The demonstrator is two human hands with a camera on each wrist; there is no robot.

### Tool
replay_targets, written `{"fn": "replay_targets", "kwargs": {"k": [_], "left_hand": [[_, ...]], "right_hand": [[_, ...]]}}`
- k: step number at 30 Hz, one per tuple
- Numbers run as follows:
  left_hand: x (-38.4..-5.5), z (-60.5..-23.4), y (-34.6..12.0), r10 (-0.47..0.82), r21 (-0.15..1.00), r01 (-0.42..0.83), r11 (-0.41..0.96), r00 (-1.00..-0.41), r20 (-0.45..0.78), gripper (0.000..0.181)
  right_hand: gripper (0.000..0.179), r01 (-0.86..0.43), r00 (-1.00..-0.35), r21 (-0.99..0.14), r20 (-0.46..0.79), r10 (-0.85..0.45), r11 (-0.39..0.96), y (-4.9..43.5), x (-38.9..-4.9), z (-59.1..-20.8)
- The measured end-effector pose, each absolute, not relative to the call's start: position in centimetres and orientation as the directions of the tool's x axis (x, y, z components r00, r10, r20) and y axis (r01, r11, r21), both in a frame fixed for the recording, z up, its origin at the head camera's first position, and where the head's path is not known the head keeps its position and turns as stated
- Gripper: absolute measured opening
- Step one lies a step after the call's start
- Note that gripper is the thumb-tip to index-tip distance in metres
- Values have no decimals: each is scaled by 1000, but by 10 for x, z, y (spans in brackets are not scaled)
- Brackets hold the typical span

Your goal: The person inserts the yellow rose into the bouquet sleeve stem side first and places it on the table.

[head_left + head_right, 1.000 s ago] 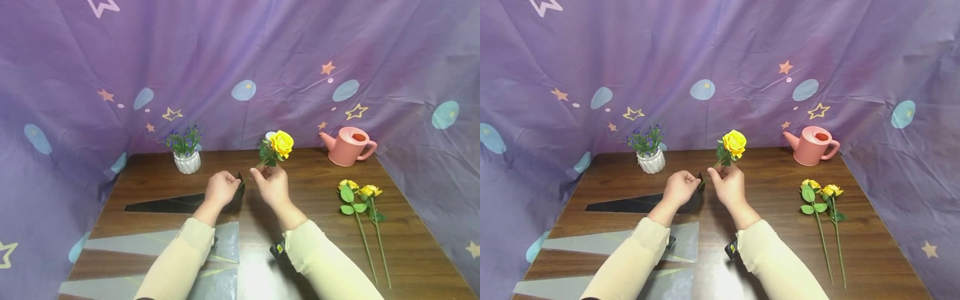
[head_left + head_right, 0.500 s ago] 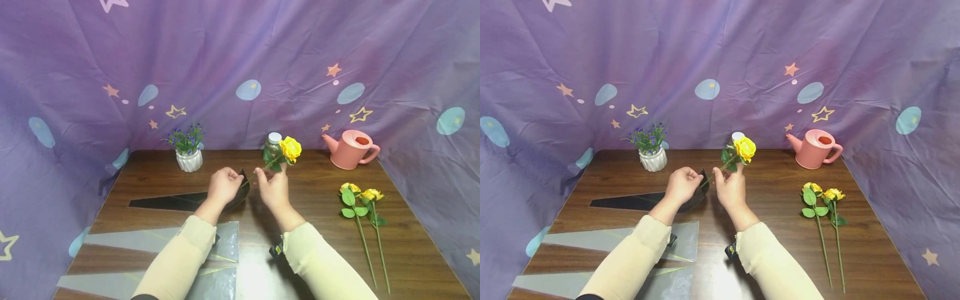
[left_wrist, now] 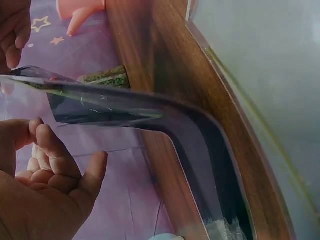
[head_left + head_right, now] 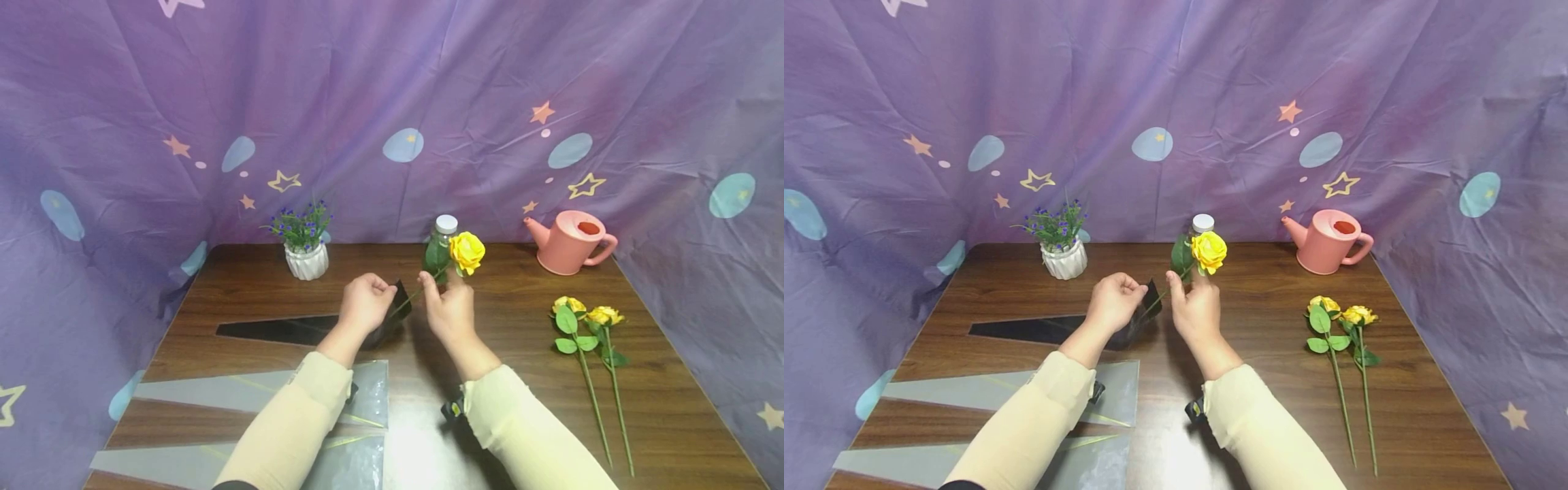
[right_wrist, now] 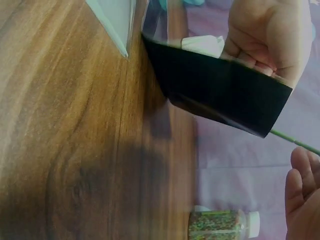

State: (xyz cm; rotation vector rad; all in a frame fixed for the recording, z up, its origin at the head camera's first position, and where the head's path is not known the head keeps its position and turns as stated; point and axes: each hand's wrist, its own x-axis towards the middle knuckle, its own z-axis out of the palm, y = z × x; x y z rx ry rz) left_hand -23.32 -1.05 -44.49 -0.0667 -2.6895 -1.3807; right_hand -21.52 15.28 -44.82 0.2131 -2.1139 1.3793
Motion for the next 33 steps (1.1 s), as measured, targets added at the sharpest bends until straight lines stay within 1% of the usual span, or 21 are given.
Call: {"fn": "replay_targets", "kwargs": {"k": [4,7,9,12,15,17,21,22,25,28,33], "left_hand": [[-233,-445,-11,-17,807,102,581,-990,137,16],[-233,-446,-11,-21,809,111,577,-988,150,16],[-234,-447,-11,-22,810,116,575,-987,157,17],[-234,-449,-11,-24,815,121,567,-986,164,17],[-234,-449,-10,-29,822,114,558,-987,156,18],[-234,-449,-11,-33,827,109,551,-988,152,18],[-234,-447,-11,-35,839,112,533,-987,154,19],[-234,-447,-12,-35,840,116,530,-987,158,19],[-234,-446,-11,-35,842,123,526,-986,166,19],[-233,-445,-10,-35,842,128,524,-985,171,18],[-231,-445,-9,-36,843,148,518,-980,194,17]], "right_hand": [[21,-410,-833,-746,541,118,524,153,-212,-449],[20,-402,-859,-732,509,50,551,153,-209,-450],[25,-408,-856,-715,516,34,568,152,-208,-451],[27,-428,-831,-713,552,67,555,152,-208,-452],[22,-448,-805,-731,580,124,515,151,-210,-453],[17,-443,-811,-769,563,160,462,151,-211,-453],[13,-410,-845,-852,489,218,325,149,-211,-452],[12,-403,-846,-858,482,228,317,148,-211,-452],[15,-386,-837,-852,485,255,353,147,-211,-451],[17,-350,-835,-838,482,266,419,148,-211,-452],[17,-304,-861,-862,431,270,406,148,-212,-453]]}}
